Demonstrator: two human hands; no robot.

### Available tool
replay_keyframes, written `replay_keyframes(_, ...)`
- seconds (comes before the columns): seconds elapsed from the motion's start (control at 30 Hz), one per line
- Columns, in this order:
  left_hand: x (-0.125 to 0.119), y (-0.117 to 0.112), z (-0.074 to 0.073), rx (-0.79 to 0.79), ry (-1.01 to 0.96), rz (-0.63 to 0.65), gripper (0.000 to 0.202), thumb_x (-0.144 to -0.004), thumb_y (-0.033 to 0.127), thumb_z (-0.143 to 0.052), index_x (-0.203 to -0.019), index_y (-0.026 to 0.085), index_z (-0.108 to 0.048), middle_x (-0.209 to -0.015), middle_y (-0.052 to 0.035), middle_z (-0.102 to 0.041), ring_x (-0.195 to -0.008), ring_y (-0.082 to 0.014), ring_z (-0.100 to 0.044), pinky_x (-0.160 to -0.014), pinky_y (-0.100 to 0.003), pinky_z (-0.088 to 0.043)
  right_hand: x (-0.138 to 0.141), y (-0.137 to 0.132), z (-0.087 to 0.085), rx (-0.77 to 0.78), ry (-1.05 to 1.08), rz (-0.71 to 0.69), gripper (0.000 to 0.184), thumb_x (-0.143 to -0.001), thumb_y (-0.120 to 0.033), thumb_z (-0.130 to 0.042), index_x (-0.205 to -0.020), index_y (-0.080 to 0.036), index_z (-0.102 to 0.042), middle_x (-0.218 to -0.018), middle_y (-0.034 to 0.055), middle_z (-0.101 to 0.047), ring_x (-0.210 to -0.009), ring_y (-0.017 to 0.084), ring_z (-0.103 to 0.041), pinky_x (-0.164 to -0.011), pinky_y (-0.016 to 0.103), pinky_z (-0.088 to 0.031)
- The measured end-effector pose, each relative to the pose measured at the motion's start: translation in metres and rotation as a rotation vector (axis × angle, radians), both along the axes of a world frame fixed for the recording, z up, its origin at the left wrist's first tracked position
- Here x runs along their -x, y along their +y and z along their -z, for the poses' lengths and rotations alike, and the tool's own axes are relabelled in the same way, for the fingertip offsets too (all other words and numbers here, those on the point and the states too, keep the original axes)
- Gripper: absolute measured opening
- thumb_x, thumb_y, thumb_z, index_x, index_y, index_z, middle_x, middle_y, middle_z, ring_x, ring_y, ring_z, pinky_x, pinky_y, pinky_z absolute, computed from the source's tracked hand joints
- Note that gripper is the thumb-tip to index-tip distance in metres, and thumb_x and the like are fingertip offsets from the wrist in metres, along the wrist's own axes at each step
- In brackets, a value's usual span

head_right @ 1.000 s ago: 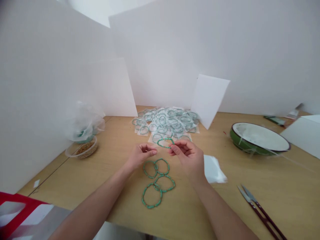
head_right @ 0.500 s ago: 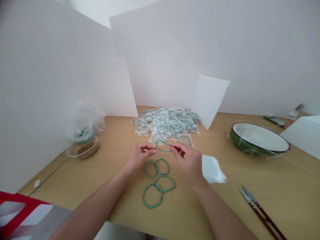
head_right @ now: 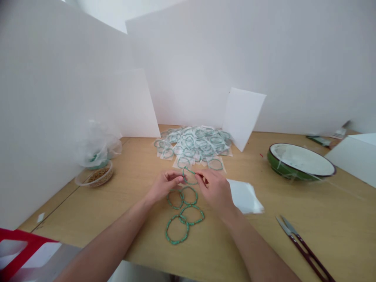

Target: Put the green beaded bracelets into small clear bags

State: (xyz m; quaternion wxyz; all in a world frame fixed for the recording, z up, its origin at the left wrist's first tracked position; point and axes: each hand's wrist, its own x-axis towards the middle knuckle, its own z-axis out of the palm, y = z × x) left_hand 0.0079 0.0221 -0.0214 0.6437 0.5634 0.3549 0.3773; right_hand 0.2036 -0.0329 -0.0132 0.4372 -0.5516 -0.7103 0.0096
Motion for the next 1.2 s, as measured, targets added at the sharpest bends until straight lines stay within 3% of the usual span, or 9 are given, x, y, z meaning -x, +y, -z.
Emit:
replay_keyframes(0.27, 0.002, 0.004, -0.002, 0.025, -0.051, -0.067, 0.053, -0.062, 0.056, -0.08, -0.094, 0.015, -0.07, -0.091, -0.0103, -0.075, -0.078, -0.0192, -0.07, -0.071, -0.029, -0.052, 0.002, -0.002, -0.003, -0.034, -0.03, 0.03, 0.015, -0.09, -0.021, -0.053, -0.093, -0.018, -0.067, -0.083, 0.0053, -0.068, -0.075, 0.02, -0.062, -0.067, 0.031, -0.047)
replay_keyframes(0.57, -0.001, -0.002, 0.004, 0.004, -0.062, 0.117, 0.044, -0.075, 0.05, -0.073, -0.103, 0.016, -0.071, -0.095, -0.01, -0.075, -0.085, -0.0206, -0.071, -0.077, -0.03, -0.051, 0.009, -0.005, -0.006, -0.01, 0.036, -0.131, 0.017, -0.094, -0.024, -0.051, -0.097, -0.023, -0.068, -0.088, 0.0042, -0.069, -0.079, 0.019, -0.062, -0.072, 0.032, -0.049)
replay_keyframes(0.67, -0.002, -0.004, 0.003, 0.045, -0.096, 0.082, 0.043, -0.073, 0.049, -0.075, -0.099, 0.016, -0.071, -0.092, -0.0089, -0.075, -0.081, -0.0196, -0.071, -0.076, -0.029, -0.051, 0.01, -0.005, -0.007, -0.001, 0.056, -0.125, 0.013, -0.092, -0.029, -0.058, -0.095, -0.024, -0.069, -0.084, 0.003, -0.071, -0.076, 0.02, -0.062, -0.071, 0.033, -0.05)
replay_keyframes(0.77, -0.001, -0.004, -0.001, 0.109, -0.175, 0.032, 0.043, -0.072, 0.049, -0.076, -0.098, 0.015, -0.069, -0.093, -0.0099, -0.075, -0.082, -0.0206, -0.072, -0.078, -0.03, -0.052, 0.008, -0.004, -0.009, -0.077, 0.061, -0.103, 0.013, -0.091, -0.031, -0.059, -0.095, -0.025, -0.07, -0.089, 0.0043, -0.07, -0.086, 0.022, -0.063, -0.08, 0.038, -0.05)
replay_keyframes(0.87, 0.001, -0.003, -0.005, 0.164, -0.255, 0.01, 0.041, -0.074, 0.047, -0.076, -0.097, 0.015, -0.067, -0.095, -0.0111, -0.075, -0.085, -0.0219, -0.072, -0.079, -0.031, -0.052, 0.007, -0.003, -0.008, -0.132, 0.076, -0.065, 0.017, -0.091, -0.031, -0.059, -0.099, -0.025, -0.072, -0.11, 0.0081, -0.065, -0.1, 0.025, -0.06, -0.089, 0.042, -0.048)
replay_keyframes(0.97, 0.002, -0.003, -0.008, 0.219, -0.324, 0.002, 0.036, -0.075, 0.043, -0.076, -0.095, 0.016, -0.065, -0.095, -0.01, -0.074, -0.088, -0.0218, -0.072, -0.076, -0.027, -0.052, 0.007, -0.002, -0.005, -0.079, 0.089, -0.107, 0.021, -0.091, -0.034, -0.058, -0.105, -0.026, -0.072, -0.124, 0.0089, -0.058, -0.106, 0.025, -0.057, -0.095, 0.044, -0.046)
replay_keyframes(1.1, 0.002, -0.004, -0.006, 0.266, -0.409, -0.004, 0.031, -0.076, 0.038, -0.077, -0.095, 0.017, -0.064, -0.099, -0.0079, -0.074, -0.088, -0.0202, -0.072, -0.074, -0.025, -0.051, 0.009, -0.001, -0.001, -0.034, 0.171, -0.103, 0.03, -0.091, -0.035, -0.058, -0.12, -0.027, -0.063, -0.128, 0.0094, -0.056, -0.116, 0.026, -0.054, -0.099, 0.045, -0.044)
replay_keyframes(1.2, 0.001, -0.005, -0.006, 0.267, -0.445, -0.005, 0.029, -0.079, 0.038, -0.074, -0.098, 0.018, -0.063, -0.104, -0.008, -0.073, -0.097, -0.0208, -0.07, -0.08, -0.026, -0.049, 0.011, 0.001, 0.004, 0.015, 0.404, -0.089, 0.044, -0.087, -0.037, -0.064, -0.128, -0.026, -0.052, -0.119, 0.0096, -0.063, -0.104, 0.024, -0.062, -0.09, 0.042, -0.051)
